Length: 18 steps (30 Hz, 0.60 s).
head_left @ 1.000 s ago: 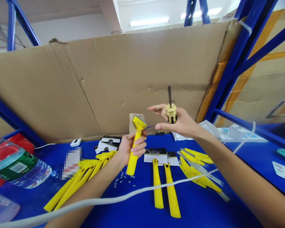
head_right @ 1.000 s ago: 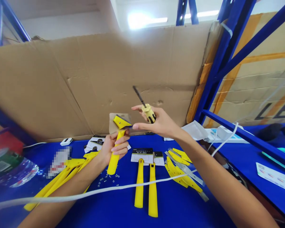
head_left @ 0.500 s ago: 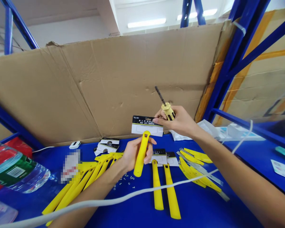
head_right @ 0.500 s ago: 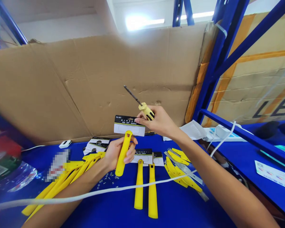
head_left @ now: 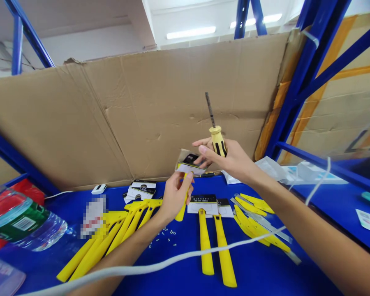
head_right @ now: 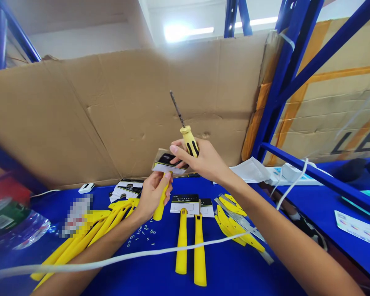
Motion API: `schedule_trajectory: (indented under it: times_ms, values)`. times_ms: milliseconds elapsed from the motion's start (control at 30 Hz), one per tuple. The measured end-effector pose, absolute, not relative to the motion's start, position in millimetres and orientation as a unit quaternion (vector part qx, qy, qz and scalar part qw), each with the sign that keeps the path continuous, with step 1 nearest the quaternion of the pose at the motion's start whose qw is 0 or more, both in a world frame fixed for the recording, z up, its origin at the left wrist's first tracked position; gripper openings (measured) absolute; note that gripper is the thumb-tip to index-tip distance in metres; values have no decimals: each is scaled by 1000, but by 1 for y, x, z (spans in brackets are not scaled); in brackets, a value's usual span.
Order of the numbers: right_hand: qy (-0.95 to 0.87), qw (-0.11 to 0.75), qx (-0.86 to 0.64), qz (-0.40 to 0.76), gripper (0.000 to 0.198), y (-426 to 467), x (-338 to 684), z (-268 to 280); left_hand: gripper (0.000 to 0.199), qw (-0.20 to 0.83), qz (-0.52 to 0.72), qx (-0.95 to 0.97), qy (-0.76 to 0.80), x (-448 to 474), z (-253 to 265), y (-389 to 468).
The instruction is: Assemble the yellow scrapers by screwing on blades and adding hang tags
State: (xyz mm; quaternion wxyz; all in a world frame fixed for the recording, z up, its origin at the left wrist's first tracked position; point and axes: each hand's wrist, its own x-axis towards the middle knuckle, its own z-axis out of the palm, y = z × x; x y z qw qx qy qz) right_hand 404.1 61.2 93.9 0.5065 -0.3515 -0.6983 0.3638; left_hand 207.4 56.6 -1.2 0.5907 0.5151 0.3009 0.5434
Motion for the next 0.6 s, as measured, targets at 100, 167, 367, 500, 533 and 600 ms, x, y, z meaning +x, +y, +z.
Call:
schedule_trajectory:
  times_ms: [100, 167, 367, 500, 533, 600]
  values:
    - [-709, 532, -388, 252, 46, 64, 410, 94, 47, 596, 545, 524, 271, 205, 3, 56]
    - [-720, 519, -412, 207, 40, 68, 415, 93, 48, 619, 548, 502, 256, 205, 5, 56]
    - [-745, 445, -429, 250, 29, 78, 421, 86, 46, 642, 543, 475, 258, 206, 5, 56]
    - [-769, 386, -458, 224, 23, 89, 426, 78, 48, 653, 519, 459, 306, 208, 0, 54]
    - [-780, 357, -461, 227, 23, 92, 428, 75, 49, 649, 517, 456, 320, 208, -4, 52]
    - [-803, 288, -465, 235, 22, 98, 430, 69, 51, 632, 519, 459, 347, 205, -18, 45]
